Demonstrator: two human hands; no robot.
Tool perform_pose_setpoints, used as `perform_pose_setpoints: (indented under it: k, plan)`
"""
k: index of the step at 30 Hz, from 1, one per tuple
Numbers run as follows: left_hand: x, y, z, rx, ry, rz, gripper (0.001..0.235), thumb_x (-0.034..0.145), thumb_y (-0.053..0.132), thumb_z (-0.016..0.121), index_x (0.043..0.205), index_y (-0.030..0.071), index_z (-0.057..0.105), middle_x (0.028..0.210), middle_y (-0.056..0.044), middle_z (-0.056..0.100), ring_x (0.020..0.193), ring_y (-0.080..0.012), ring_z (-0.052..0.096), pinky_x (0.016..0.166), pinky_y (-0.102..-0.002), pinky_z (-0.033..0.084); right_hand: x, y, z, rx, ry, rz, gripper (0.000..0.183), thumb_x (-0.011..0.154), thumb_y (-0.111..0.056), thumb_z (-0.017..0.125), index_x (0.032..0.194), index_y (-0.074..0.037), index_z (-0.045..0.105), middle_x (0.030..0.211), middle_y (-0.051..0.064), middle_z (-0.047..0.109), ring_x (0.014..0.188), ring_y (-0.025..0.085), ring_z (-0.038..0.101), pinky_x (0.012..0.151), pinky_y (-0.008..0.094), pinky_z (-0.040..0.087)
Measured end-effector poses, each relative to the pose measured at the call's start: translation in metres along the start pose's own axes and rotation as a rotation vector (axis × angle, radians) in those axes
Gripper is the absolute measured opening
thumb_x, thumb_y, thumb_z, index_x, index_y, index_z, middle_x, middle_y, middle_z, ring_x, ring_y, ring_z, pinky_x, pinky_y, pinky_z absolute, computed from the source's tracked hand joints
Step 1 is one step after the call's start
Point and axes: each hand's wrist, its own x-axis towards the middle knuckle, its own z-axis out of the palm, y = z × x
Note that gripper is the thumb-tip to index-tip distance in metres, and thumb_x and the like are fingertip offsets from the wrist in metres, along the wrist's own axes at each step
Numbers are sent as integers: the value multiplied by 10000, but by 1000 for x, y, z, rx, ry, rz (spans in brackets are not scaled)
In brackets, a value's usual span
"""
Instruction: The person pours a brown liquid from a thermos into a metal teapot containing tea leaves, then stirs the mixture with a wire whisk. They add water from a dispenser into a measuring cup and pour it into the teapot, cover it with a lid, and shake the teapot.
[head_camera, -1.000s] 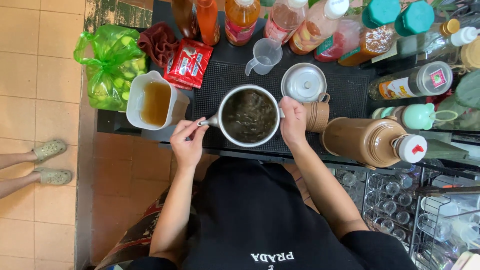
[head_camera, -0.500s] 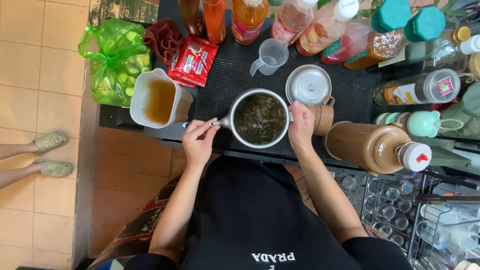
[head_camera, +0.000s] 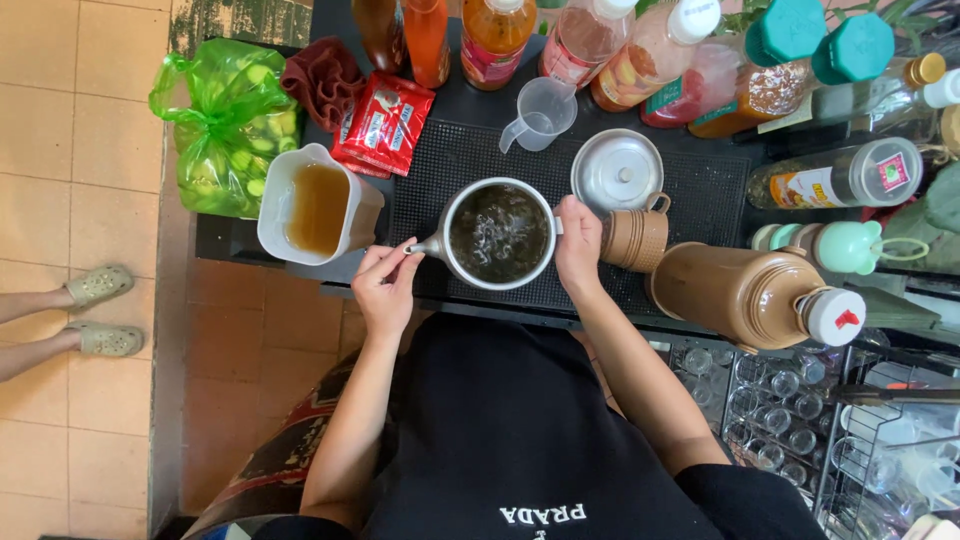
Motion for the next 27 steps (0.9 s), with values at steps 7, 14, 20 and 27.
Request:
perform_pose_setpoints:
  k: [7,14,20,27]
  plan:
    - [3,-31,7,18,3,18,253,904,19,799,1156,35,780,855,24,588,706,-46,485,616,-206,401,7,2,-4,-252,-102,-126,361,1149,-259,461,893,-21,551,905,7,507,848,110,481,792,274,418]
    - [-11,-41,2,-86,-73,-69,398,917,30,763,1291,32,627,897,14,568,683,-33,473,609,-185,394,45,-88,-24,-1037,12,-241,210,1011,-175,635,1171,-70,548,1037,85,621,944,257,634,839,431,477]
    - [-45,-80,3,-377,-35,-176,483,1008,-14,664,1355,74,340,994,-22,536,849,-68,494,762,-200,417,107,-34,-90,-1515,-65,-249,377,809,-136,802,1102,-93,568,1078,164,612,949,388,644,744,554,503]
    - [-45,-47,1,-547,-112,-171,505,989,-19,636,1357,85,305,953,-17,521,815,-67,482,739,-199,417,115,-13,-109,-1464,-38,-148,328,879,-56,757,1113,-77,528,1139,227,584,964,452,639,816,530,526]
